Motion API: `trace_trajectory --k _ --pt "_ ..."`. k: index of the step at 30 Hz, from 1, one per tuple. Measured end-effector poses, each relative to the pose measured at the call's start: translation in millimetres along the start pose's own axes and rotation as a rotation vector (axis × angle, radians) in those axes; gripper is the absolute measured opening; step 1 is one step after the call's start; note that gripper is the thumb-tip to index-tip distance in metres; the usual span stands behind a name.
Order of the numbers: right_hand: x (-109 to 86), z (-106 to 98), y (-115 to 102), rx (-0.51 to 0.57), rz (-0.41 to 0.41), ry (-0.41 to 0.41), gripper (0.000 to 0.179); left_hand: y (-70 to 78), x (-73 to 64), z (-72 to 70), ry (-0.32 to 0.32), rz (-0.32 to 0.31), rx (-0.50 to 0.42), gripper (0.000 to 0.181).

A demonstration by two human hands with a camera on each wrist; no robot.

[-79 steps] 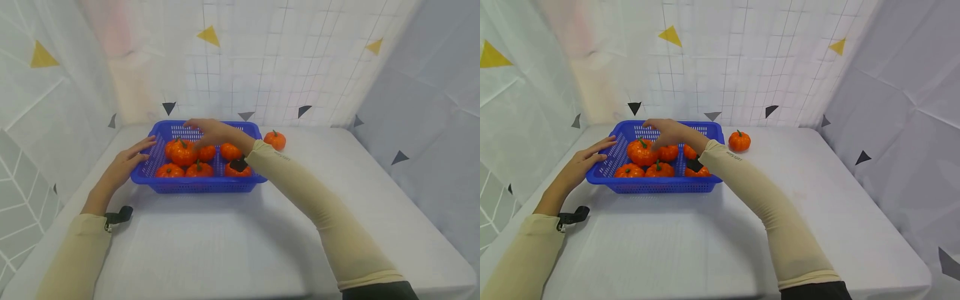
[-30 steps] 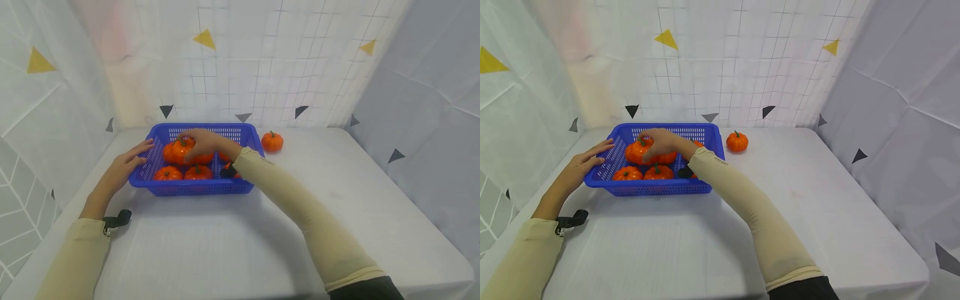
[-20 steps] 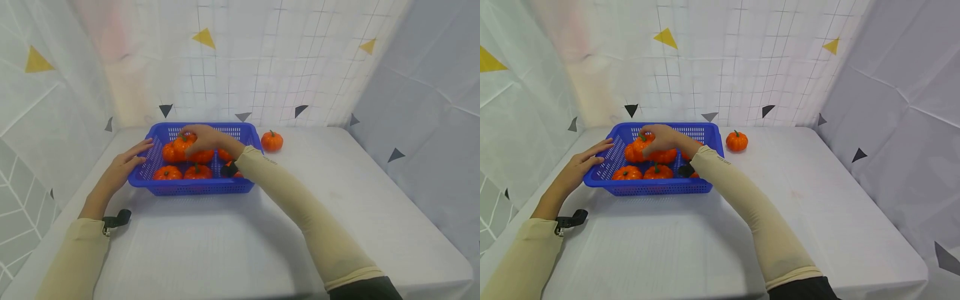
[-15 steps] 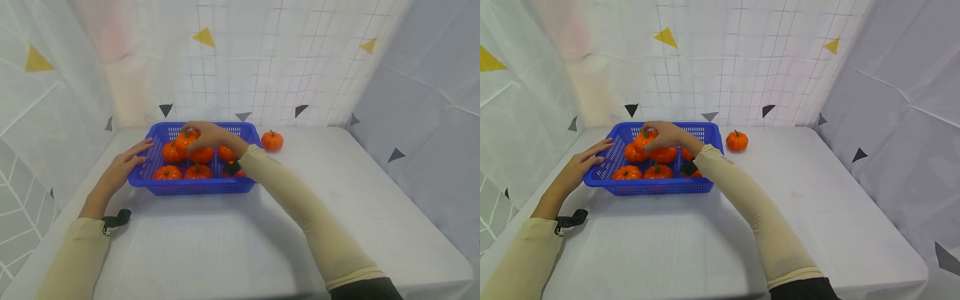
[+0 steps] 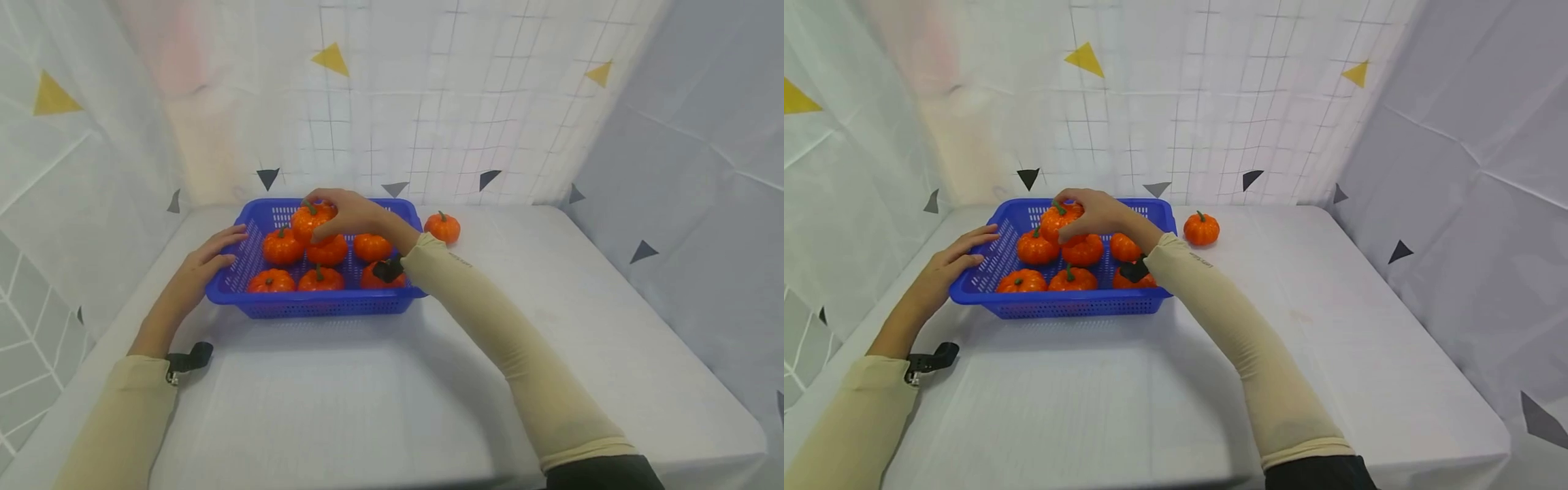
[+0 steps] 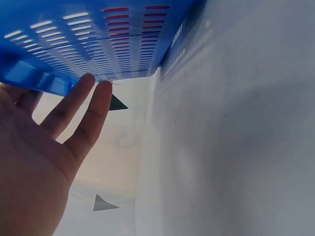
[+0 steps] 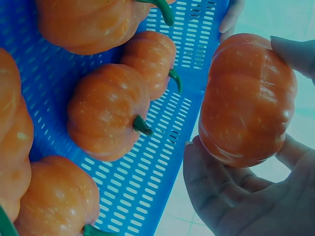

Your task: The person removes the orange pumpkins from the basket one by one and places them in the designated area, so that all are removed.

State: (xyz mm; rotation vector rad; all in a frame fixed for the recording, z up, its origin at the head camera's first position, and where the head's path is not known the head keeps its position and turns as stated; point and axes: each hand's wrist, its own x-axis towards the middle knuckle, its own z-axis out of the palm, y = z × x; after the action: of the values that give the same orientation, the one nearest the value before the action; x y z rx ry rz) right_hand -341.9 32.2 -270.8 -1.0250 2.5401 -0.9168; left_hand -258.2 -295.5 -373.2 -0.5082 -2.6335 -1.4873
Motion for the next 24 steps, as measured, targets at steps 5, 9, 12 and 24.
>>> trace_trajectory --k 5,9,12,24 --pt "-10.0 -5.1 4.4 0.006 -0.027 0.031 0.068 -1.1 -0.9 2.1 0.023 0.008 -0.011 0.049" --pt "-20.7 -10.5 5.6 0.018 -0.056 0.062 0.067 -0.2 -1.3 2.3 0.046 0.046 -0.016 0.047" --pt "-28.9 -14.6 4.7 0.031 -0.065 0.086 0.066 0.1 -0.8 2.2 0.051 0.062 -0.019 0.046" --pt "-54.4 -26.5 5.9 0.086 -0.097 0.116 0.068 2.0 -3.5 0.4 0.044 0.006 0.024 0.056"
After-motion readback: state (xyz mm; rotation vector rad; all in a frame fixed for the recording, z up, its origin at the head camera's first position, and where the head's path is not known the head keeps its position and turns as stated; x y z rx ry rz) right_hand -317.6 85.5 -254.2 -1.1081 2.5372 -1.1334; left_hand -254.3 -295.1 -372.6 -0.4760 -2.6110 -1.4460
